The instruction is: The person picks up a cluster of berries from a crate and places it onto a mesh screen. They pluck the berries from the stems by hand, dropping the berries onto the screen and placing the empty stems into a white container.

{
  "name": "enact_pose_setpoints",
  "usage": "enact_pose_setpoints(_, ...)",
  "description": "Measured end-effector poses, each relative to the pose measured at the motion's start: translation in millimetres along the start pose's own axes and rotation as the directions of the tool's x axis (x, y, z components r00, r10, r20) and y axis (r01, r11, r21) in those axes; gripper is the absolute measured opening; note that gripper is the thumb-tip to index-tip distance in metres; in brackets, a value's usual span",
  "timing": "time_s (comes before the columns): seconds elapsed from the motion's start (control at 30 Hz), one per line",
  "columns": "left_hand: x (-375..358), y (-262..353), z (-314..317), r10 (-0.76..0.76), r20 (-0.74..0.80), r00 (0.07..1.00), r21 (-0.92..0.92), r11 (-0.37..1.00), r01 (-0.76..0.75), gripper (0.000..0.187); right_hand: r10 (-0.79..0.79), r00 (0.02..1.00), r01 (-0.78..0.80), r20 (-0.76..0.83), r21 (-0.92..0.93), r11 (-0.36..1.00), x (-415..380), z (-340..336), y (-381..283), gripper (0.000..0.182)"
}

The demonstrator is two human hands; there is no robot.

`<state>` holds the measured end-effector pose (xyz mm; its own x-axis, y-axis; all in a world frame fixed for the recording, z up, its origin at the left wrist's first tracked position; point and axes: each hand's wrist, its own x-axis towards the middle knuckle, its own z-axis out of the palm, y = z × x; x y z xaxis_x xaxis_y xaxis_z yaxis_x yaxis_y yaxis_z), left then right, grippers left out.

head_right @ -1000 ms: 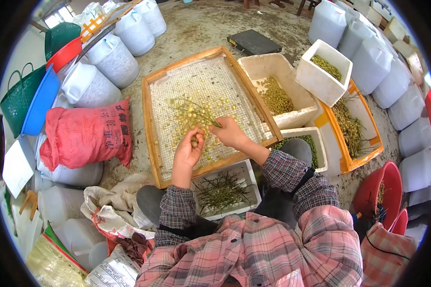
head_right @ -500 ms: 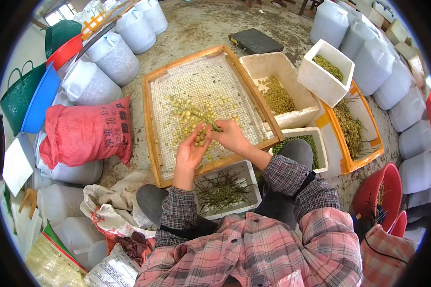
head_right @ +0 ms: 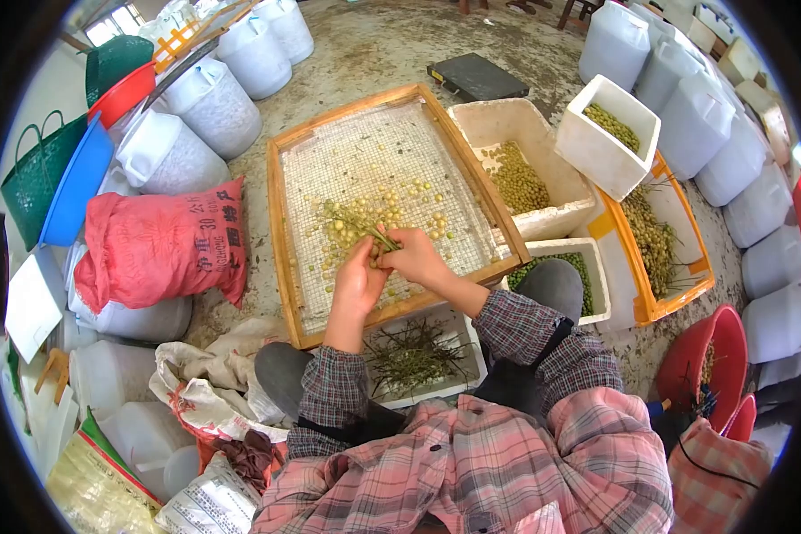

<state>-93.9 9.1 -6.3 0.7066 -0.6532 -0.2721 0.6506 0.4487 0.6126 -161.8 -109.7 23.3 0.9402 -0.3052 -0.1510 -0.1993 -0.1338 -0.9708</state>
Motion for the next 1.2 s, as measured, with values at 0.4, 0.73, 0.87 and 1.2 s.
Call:
enact_pose_setpoints(0.4, -4.9, 16.8, -18.0, -0.087, -0.024, 0.996, 0.293, 0.952, 0.090, 0.036, 0.185, 0.965, -0.255, 0.187, 0.487, 0.836, 3.2, -12.0, 7.8, 0.014)
enact_pose_setpoints(0.73, 20.7, 41.3, 14.1, 0.217, -0.273, 0.937, 0.484, 0.873, -0.062, 0.066, 0.227, 0.960, -0.258, 0.166, 0.197, 0.946, -14.0, -31.9, -21.4, 0.032)
enact_pose_setpoints(0.87, 37.9, 26.5, 19.3, 0.253, -0.330, 0.909, 0.317, 0.937, -0.146, 0.055, 0.212, 0.952, -0.250, 0.222, 0.160, 0.955, -14.0, -26.1, -11.5, 0.040)
enact_pose_setpoints(1.2, 54.1, 38.3, -18.8, 0.479, -0.075, 0.874, 0.840, 0.502, -0.203, 0.053, 0.165, 0.979, -0.141, 0.116, -0.196, 0.971, -9.0, -31.0, -10.2, 0.034)
